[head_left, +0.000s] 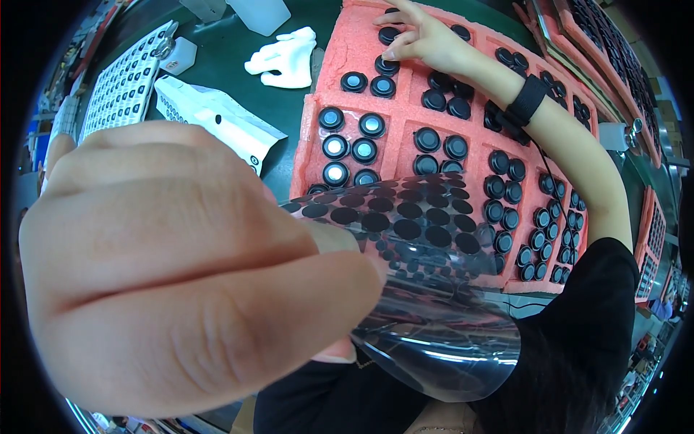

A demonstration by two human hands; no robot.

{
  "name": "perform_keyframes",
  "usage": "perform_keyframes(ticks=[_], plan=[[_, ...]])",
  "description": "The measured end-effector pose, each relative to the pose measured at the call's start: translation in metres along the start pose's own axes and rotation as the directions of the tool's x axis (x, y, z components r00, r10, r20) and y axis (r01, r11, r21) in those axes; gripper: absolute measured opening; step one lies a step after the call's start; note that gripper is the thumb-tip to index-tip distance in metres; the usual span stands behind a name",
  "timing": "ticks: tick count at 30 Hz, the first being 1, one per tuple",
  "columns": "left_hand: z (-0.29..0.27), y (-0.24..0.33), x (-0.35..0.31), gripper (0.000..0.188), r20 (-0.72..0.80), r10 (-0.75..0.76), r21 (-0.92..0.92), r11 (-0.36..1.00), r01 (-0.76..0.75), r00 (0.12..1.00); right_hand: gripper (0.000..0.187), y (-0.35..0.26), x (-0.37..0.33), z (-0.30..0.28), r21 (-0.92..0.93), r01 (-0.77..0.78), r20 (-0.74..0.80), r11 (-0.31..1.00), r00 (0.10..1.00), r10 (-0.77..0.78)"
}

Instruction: Manually placing small black circular components from a plastic sheet into a red sorting tray.

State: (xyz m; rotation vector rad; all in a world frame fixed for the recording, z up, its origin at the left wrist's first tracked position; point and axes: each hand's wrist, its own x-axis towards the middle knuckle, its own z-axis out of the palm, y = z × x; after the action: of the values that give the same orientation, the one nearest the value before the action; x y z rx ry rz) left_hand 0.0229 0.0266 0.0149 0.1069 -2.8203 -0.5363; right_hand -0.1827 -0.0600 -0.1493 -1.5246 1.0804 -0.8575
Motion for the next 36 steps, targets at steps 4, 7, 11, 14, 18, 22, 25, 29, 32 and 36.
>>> perform_keyframes(ticks=[4,7,11,14,18,22,25,29,32,36], plan=[[0.004,-0.002,0.009,0.022,-0.007,-0.006,0.004,1.000,0.006,1.000,0.081,-0.001,-0.002,0.001,-0.031,0.015,-0.003,0.999,1.000,-0.015],[0.006,-0.006,0.011,0.022,-0.016,-0.014,0.006,1.000,0.014,1.000,0.081,-0.008,-0.005,0.008,-0.040,0.035,0.008,0.999,0.999,-0.035],[0.010,-0.006,0.020,0.023,-0.024,-0.011,0.003,1.000,0.011,1.000,0.079,-0.016,-0.011,0.011,-0.243,0.000,0.021,0.970,1.000,0.005],[0.007,-0.008,0.017,0.023,-0.029,-0.007,0.007,1.000,0.007,1.000,0.078,0.009,-0.005,0.010,-0.535,0.431,0.163,0.726,0.896,-0.412],[0.008,-0.006,0.018,0.023,-0.040,-0.017,0.022,1.000,0.018,0.999,0.074,0.000,-0.003,0.014,-0.692,0.611,0.162,0.384,0.650,-0.742],[0.013,-0.007,0.022,0.024,-0.056,-0.038,0.030,0.999,0.040,0.998,0.066,0.006,0.002,0.015,-0.060,0.256,0.014,0.965,0.967,-0.255],[0.016,0.000,0.020,0.024,-0.061,-0.081,0.037,0.996,0.083,0.995,0.053,-0.013,0.001,0.031,0.053,0.062,-0.028,0.997,0.998,-0.061],[-0.015,0.017,-0.053,0.024,-0.059,-0.079,0.034,0.996,0.081,0.995,0.048,-0.012,-0.005,0.033,-0.086,-0.009,-0.033,0.996,0.999,0.006],[-0.023,0.020,-0.049,0.024,0.067,-0.109,0.027,0.994,0.107,0.992,0.049,0.000,0.000,0.034,-0.145,0.009,0.007,0.989,1.000,-0.008],[-0.035,0.027,-0.040,0.025,0.233,-0.139,0.027,0.990,0.137,0.963,0.051,0.001,0.002,0.032,-0.103,0.009,0.033,0.995,0.999,-0.006]])
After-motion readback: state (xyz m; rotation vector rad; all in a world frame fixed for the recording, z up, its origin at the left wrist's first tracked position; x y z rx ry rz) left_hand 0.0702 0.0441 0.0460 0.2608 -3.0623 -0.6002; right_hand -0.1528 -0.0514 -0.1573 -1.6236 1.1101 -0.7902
